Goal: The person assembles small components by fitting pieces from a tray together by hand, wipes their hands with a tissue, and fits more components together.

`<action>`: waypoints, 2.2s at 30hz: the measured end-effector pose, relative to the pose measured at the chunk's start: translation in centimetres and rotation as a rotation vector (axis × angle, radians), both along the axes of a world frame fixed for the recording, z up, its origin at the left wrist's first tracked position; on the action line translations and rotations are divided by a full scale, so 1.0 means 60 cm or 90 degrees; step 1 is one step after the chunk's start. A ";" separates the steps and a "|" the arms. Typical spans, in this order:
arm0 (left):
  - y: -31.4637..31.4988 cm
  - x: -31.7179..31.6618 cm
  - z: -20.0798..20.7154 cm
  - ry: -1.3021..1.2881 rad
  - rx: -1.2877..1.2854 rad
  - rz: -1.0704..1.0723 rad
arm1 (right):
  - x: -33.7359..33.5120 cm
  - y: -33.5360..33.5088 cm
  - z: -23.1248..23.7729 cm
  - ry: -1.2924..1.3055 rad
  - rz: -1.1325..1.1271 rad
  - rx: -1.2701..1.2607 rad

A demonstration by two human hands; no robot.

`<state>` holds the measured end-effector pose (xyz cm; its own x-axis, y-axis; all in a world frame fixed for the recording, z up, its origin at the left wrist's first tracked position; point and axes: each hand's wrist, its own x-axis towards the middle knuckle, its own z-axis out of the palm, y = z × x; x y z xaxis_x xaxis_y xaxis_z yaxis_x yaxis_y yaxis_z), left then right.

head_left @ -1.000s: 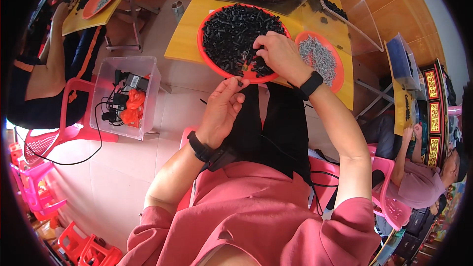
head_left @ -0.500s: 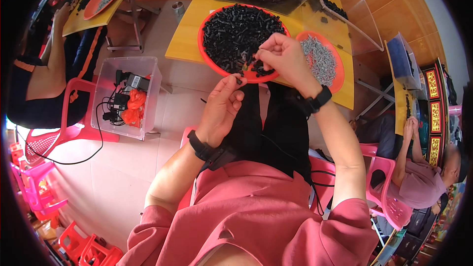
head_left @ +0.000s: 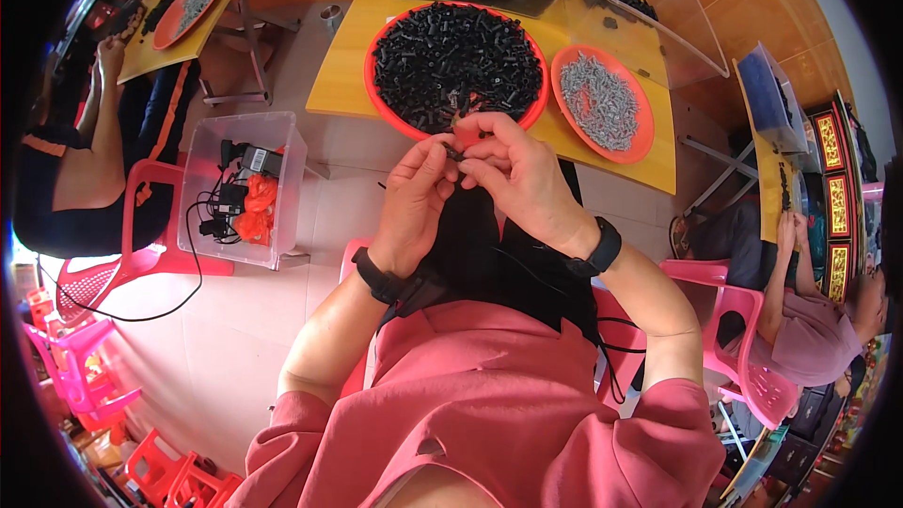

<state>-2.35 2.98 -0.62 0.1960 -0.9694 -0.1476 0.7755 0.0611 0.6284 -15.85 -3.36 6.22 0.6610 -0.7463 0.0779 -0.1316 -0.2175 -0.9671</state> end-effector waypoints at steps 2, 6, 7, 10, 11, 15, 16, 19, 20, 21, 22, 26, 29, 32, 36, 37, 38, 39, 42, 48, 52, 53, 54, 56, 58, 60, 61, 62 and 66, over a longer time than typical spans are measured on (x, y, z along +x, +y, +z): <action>0.000 -0.002 -0.002 -0.005 0.003 0.003 | 0.001 0.000 0.000 0.000 -0.007 0.004; 0.002 -0.001 -0.005 -0.064 0.017 0.023 | 0.002 0.002 0.002 -0.025 -0.011 0.048; 0.001 -0.001 -0.005 -0.064 0.018 0.022 | 0.003 0.003 0.003 -0.024 -0.012 0.049; 0.001 -0.003 -0.003 -0.114 -0.008 0.046 | 0.005 0.003 -0.004 -0.055 -0.016 0.105; 0.001 -0.004 0.001 -0.133 -0.015 0.058 | 0.006 0.002 -0.007 -0.055 -0.016 0.105; 0.003 -0.008 0.003 -0.173 -0.039 0.092 | 0.010 0.006 -0.016 -0.131 -0.023 0.206; 0.004 -0.011 0.002 -0.173 -0.039 0.092 | 0.011 0.007 -0.017 -0.150 -0.032 0.229; 0.007 -0.017 0.000 -0.194 -0.054 0.100 | 0.018 0.016 -0.032 -0.233 -0.061 0.256; 0.008 -0.016 -0.001 -0.183 -0.047 0.106 | 0.019 0.017 -0.032 -0.233 -0.061 0.256; 0.008 -0.016 -0.001 -0.173 -0.042 0.111 | 0.021 0.017 -0.032 -0.232 -0.058 0.259; 0.007 -0.016 0.002 -0.173 -0.042 0.110 | 0.021 0.017 -0.032 -0.232 -0.055 0.261; 0.005 -0.009 0.005 -0.106 -0.030 0.033 | 0.014 0.001 -0.036 -0.180 -0.024 0.196; 0.007 -0.005 0.006 -0.081 -0.050 -0.042 | 0.006 0.000 -0.024 -0.178 -0.011 0.159; 0.007 -0.006 0.003 -0.057 -0.007 -0.071 | -0.013 -0.009 0.000 0.045 0.018 -0.014; 0.006 -0.006 -0.004 -0.043 0.036 -0.132 | -0.023 -0.038 -0.002 0.126 0.068 -0.534; 0.007 -0.007 -0.003 -0.043 0.035 -0.133 | -0.026 -0.042 0.006 0.200 0.110 -0.604; 0.007 -0.008 -0.001 -0.050 0.044 -0.139 | -0.028 -0.046 0.011 0.275 0.152 -0.673; 0.008 -0.009 0.000 -0.058 0.053 -0.146 | -0.028 -0.049 0.009 0.276 0.151 -0.673; 0.009 -0.007 -0.007 -0.094 0.035 -0.163 | -0.025 -0.056 0.009 0.293 0.197 -0.725; 0.008 -0.008 -0.010 -0.091 0.041 -0.192 | -0.015 -0.070 0.034 0.346 0.291 -0.706; 0.009 -0.009 -0.006 -0.086 0.049 -0.207 | -0.005 -0.082 0.045 0.344 0.355 -0.638; 0.008 -0.010 -0.005 -0.074 0.057 -0.219 | -0.004 -0.084 0.046 0.356 0.369 -0.626; 0.008 -0.010 -0.003 -0.063 0.064 -0.231 | -0.004 -0.085 0.044 0.356 0.369 -0.625; 0.008 -0.011 0.007 -0.039 0.041 -0.225 | -0.005 -0.087 0.040 0.284 0.355 -0.536; 0.010 -0.010 0.009 -0.016 0.016 -0.219 | -0.006 -0.086 0.039 0.274 0.351 -0.528; 0.011 -0.009 0.008 -0.046 0.007 -0.207 | -0.007 -0.084 0.038 0.263 0.347 -0.521; 0.011 -0.010 0.007 -0.046 0.006 -0.207 | -0.008 -0.082 0.035 0.265 0.338 -0.497; 0.011 -0.011 0.005 -0.049 -0.005 -0.205 | -0.009 -0.081 0.032 0.266 0.328 -0.474; 0.011 -0.013 0.001 -0.083 -0.030 -0.202 | -0.015 -0.081 0.021 0.238 0.320 -0.467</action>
<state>-3.13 3.64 -0.59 -0.1027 -0.9902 -0.0946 0.6741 -0.1392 0.7255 -16.77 -8.23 7.45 0.9668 -0.2190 0.1313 -0.1307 -0.8662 -0.4823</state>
